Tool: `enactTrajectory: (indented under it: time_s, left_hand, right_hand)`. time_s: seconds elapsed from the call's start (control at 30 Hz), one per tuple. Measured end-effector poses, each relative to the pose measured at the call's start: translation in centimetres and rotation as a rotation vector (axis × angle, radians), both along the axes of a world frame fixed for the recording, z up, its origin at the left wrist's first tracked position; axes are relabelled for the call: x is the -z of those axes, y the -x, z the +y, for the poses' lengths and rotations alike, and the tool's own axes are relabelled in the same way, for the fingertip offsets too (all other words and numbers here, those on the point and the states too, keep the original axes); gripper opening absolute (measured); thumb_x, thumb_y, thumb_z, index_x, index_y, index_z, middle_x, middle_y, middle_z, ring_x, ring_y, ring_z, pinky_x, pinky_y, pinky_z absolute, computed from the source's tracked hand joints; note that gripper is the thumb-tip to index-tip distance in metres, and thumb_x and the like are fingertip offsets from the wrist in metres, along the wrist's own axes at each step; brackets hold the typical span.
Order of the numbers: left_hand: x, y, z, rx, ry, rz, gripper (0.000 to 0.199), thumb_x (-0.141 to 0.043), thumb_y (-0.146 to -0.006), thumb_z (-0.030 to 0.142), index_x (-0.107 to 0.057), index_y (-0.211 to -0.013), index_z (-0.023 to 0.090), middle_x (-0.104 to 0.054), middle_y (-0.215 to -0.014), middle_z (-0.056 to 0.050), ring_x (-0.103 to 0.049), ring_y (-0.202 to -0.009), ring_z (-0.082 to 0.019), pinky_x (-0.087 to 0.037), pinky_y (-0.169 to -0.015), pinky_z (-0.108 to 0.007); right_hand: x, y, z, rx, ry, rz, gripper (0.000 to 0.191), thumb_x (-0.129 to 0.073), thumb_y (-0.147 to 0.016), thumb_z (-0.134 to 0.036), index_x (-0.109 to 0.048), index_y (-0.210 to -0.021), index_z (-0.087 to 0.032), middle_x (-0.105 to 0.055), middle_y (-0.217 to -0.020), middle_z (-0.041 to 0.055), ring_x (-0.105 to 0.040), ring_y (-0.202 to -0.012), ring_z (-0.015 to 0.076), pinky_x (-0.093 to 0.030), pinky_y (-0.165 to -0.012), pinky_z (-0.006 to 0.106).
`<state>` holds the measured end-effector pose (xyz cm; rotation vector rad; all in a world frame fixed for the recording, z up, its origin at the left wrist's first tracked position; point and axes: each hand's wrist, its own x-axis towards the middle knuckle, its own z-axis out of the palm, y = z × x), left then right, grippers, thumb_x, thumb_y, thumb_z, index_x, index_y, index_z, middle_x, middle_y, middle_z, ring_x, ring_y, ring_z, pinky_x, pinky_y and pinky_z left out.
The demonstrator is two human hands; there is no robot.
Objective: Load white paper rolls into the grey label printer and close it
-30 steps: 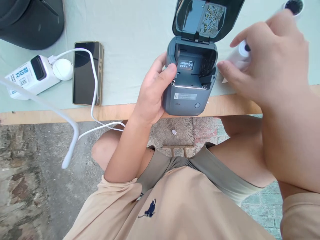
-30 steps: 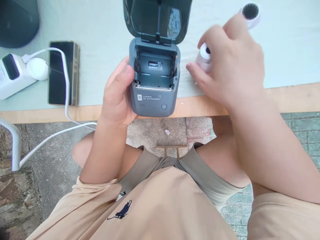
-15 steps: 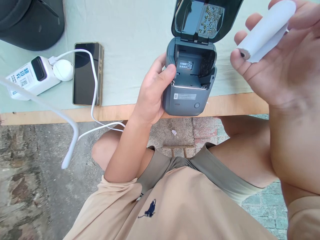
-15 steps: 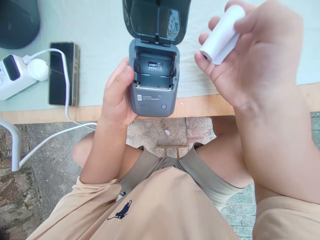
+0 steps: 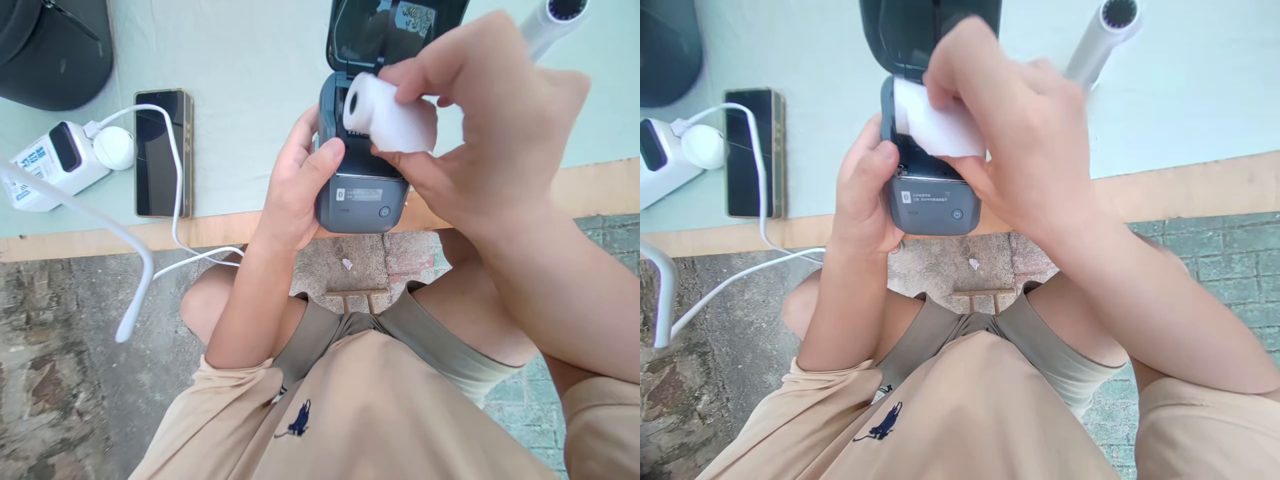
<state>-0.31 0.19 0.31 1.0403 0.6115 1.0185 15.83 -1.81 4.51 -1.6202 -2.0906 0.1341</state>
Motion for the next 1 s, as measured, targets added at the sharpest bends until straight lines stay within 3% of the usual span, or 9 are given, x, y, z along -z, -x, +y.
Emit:
enactTrajectory:
  time_s: [0.17, 0.33, 0.47, 0.67, 0.77, 0.9, 1.0]
  left_hand:
    - [0.1, 0.1, 0.0, -0.009, 0.043, 0.021, 0.025, -0.049, -0.077, 0.035, -0.051, -0.098, 0.022, -0.058, -0.106, -0.003, -0.050, -0.113, -0.023, -0.050, -0.085, -0.032]
    - [0.0, 0.2, -0.1, -0.003, 0.077, -0.017, 0.021, -0.047, -0.079, 0.029, -0.049, -0.099, 0.023, -0.058, -0.106, -0.002, -0.050, -0.112, -0.021, -0.047, -0.092, -0.032]
    - [0.0, 0.3, -0.1, 0.016, 0.075, -0.042, 0.023, -0.048, -0.078, 0.028, -0.047, -0.101, 0.024, -0.058, -0.105, -0.002, -0.051, -0.111, -0.022, -0.047, -0.091, -0.033]
    - [-0.1, 0.3, -0.2, 0.002, 0.059, -0.048, 0.023, -0.045, -0.080, 0.027, -0.046, -0.102, 0.021, -0.057, -0.103, -0.003, -0.056, -0.099, -0.020, -0.050, -0.084, -0.033]
    - [0.0, 0.3, -0.1, -0.009, 0.041, -0.052, 0.024, -0.048, -0.079, 0.032, -0.047, -0.101, 0.022, -0.057, -0.101, -0.004, -0.056, -0.094, -0.020, -0.050, -0.080, -0.034]
    - [0.3, 0.4, 0.0, 0.008, 0.010, 0.030, 0.039, -0.062, -0.069, 0.035, -0.046, -0.103, 0.026, -0.057, -0.099, -0.003, -0.055, -0.101, -0.023, -0.048, -0.085, -0.035]
    - [0.4, 0.5, -0.1, 0.005, 0.019, 0.117, 0.057, -0.066, -0.063, 0.040, -0.041, -0.112, 0.023, -0.055, -0.103, -0.003, -0.051, -0.112, -0.027, -0.047, -0.090, -0.039]
  right_hand:
    - [0.2, 0.7, 0.5, -0.045, -0.028, -0.054, 0.022, -0.039, -0.079, -0.033, -0.050, -0.095, -0.022, -0.057, -0.099, -0.0060, -0.056, -0.091, 0.0089, -0.045, -0.074, 0.024]
    - [0.2, 0.6, 0.6, -0.083, -0.048, 0.000, 0.018, -0.044, -0.077, -0.025, -0.053, -0.091, -0.020, -0.056, -0.095, -0.0032, -0.053, -0.091, 0.0075, -0.043, -0.075, 0.022]
    - [0.2, 0.3, 0.4, -0.083, -0.066, -0.008, 0.016, -0.043, -0.078, -0.025, -0.055, -0.085, -0.017, -0.054, -0.088, -0.0001, -0.051, -0.085, 0.0084, -0.042, -0.072, 0.022]
    - [0.3, 0.4, -0.3, -0.126, -0.195, -0.001, 0.017, -0.044, -0.077, -0.030, -0.056, -0.081, -0.020, -0.057, -0.092, -0.0017, -0.053, -0.088, 0.0117, -0.044, -0.075, 0.028]
    - [0.7, 0.6, -0.8, -0.231, -0.260, -0.030, 0.007, -0.050, -0.072, -0.027, -0.054, -0.076, -0.022, -0.058, -0.087, -0.0053, -0.053, -0.083, 0.0116, -0.042, -0.074, 0.031]
    - [1.1, 0.4, -1.1, -0.404, -0.229, 0.014, 0.012, -0.056, -0.069, -0.028, -0.054, -0.080, -0.025, -0.058, -0.088, -0.0076, -0.053, -0.090, 0.0124, -0.042, -0.078, 0.033]
    - [1.0, 0.0, -0.9, -0.339, -0.185, 0.117, 0.015, -0.055, -0.071, -0.033, -0.054, -0.084, -0.023, -0.056, -0.091, -0.0033, -0.052, -0.092, 0.0110, -0.044, -0.083, 0.032]
